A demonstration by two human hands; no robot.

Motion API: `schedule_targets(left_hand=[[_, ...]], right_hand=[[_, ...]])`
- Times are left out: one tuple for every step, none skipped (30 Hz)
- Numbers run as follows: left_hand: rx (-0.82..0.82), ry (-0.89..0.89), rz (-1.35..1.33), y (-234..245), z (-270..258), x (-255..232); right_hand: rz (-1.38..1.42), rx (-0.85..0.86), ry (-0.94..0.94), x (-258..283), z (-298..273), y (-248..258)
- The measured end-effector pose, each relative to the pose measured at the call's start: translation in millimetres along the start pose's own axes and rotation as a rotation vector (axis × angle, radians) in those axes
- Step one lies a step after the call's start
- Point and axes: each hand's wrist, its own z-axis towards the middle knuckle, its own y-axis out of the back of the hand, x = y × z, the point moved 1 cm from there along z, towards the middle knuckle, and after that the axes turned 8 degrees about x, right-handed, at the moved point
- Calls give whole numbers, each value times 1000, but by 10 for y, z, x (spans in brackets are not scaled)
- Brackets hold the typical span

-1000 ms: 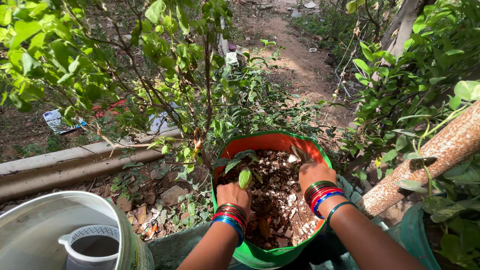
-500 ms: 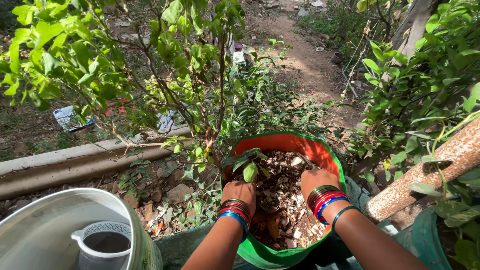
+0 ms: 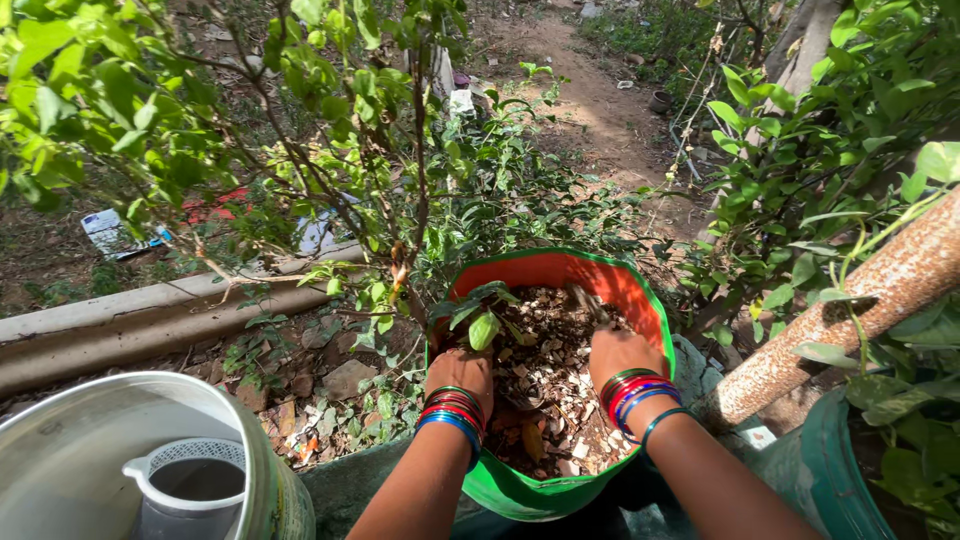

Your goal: The person uses their hands to mix soil and white organic material into a green grow bag containing a small plant. They spread the mixture evenly around the base of the plant and press it into the container.

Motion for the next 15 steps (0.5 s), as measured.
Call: schedule_targets(left_hand=[[-6, -6, 8, -18, -3, 1], [-15, -12, 17, -27, 0, 14], [-23, -18, 26, -29, 7, 20], [4, -3, 19, -32, 17, 19], [31, 12, 12, -37, 20, 16], [60, 27, 6, -42, 21, 17], [62, 14, 31, -43, 23, 16], [64, 1, 55, -46, 21, 16], [66, -12, 80, -48, 18, 15], [62, -13, 82, -43, 17, 14], [57, -14, 84, -35, 12, 11], [53, -13, 84, -23, 8, -1], [69, -9, 79, -7, 5, -14], [86, -2, 74, 7, -11, -8], [104, 5, 70, 21, -22, -8]], right_hand=[[20, -6, -7, 10, -3, -30], [33, 0, 7, 20, -21, -35], [46, 6, 21, 59, -62, -28], [58, 12, 35, 83, -118, 4], [56, 24, 70, 78, -181, 64], [54, 37, 106, 67, -247, 136], [52, 50, 141, 60, -310, 210], [73, 62, 127, 59, -360, 276], [95, 74, 113, 59, -392, 330], [116, 85, 99, 48, -408, 369], [123, 33, 84, 39, -409, 389], [129, -18, 71, 40, -389, 385], [134, -69, 58, 29, -356, 364], [140, -40, 46, 16, -308, 323], [145, -12, 33, 1, -247, 275]])
